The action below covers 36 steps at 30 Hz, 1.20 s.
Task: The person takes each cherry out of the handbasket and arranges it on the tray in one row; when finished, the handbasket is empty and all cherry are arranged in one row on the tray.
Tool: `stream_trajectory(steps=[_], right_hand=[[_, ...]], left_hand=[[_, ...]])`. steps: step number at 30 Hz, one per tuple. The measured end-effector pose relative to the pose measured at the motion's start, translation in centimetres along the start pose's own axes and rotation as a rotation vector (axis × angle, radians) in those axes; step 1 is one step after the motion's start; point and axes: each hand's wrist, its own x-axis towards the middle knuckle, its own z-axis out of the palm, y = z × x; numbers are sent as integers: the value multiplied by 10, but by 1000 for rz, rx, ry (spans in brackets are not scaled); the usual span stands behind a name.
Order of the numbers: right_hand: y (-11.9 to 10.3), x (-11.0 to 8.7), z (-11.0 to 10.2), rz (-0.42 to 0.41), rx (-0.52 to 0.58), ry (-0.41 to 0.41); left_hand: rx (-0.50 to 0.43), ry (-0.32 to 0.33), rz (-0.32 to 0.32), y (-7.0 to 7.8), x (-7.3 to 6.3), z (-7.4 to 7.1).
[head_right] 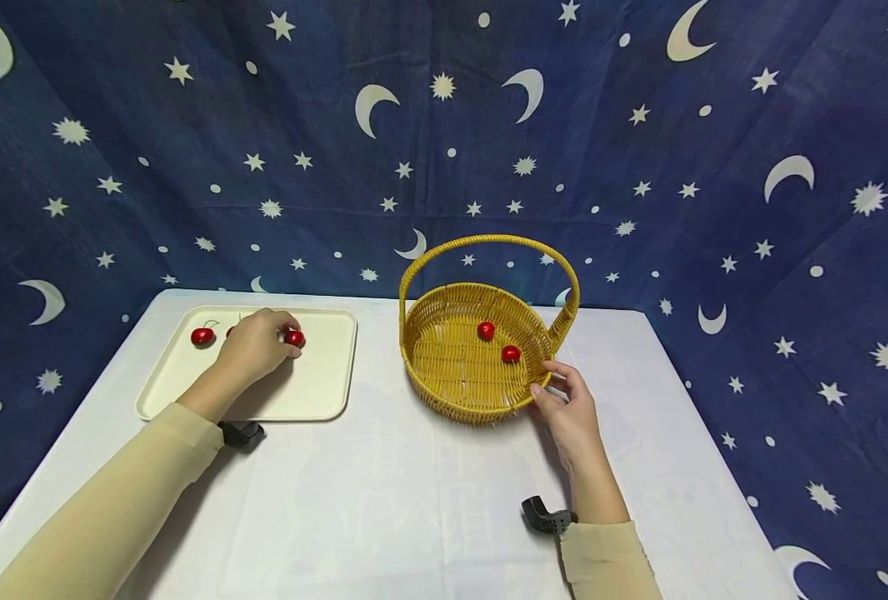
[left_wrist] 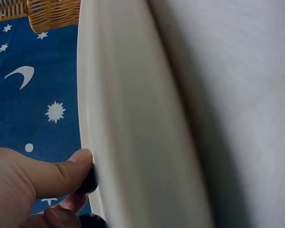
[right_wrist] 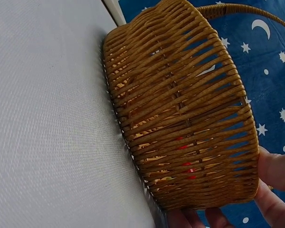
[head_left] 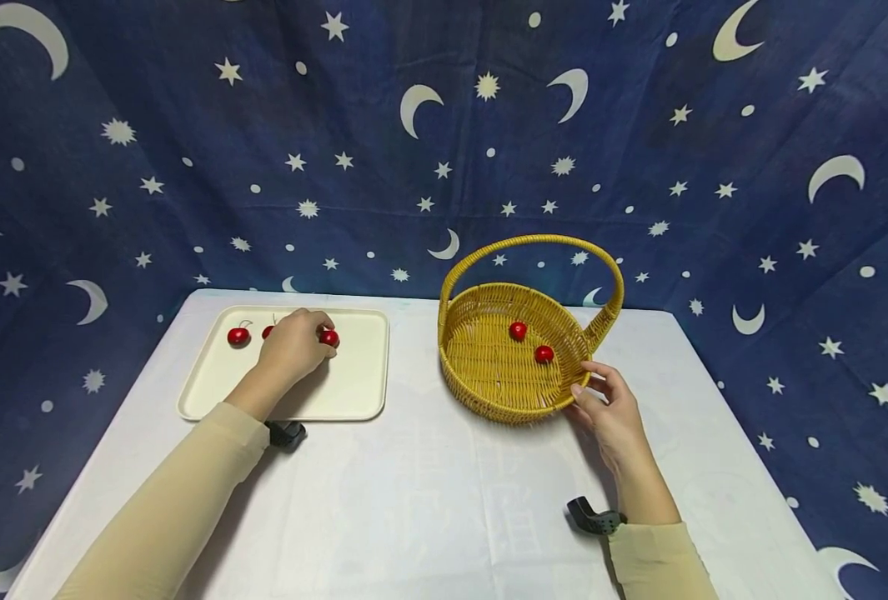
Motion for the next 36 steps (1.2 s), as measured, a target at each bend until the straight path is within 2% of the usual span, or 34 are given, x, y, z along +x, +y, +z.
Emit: stream_trajectory(steps=[4,10,13,15,20,27,31,36], right_hand=[[1,1,-1,0,7,10],[2,1,0,4,9,9],[2,0,0,3,9,12],[3,0,0,-3,9,10],[3,0,1,-17,19,9],[3,2,1,-16,29,7],[3,2,1,-21,25,3],[3,1,-1,-21,13,0]], left_hand=[[-33,15,18,1,-1,-9],[-138,35,23,3,-6,-30],[-178,23,32,11,-11,-35],[-202,25,61,20,-15,-36],[-268,26,164,58,-31,-34],[-391,-93,283,125,-50,-13],[-414,-148,336,159,-47,-1],[-409,-203,395,192,-33,17]])
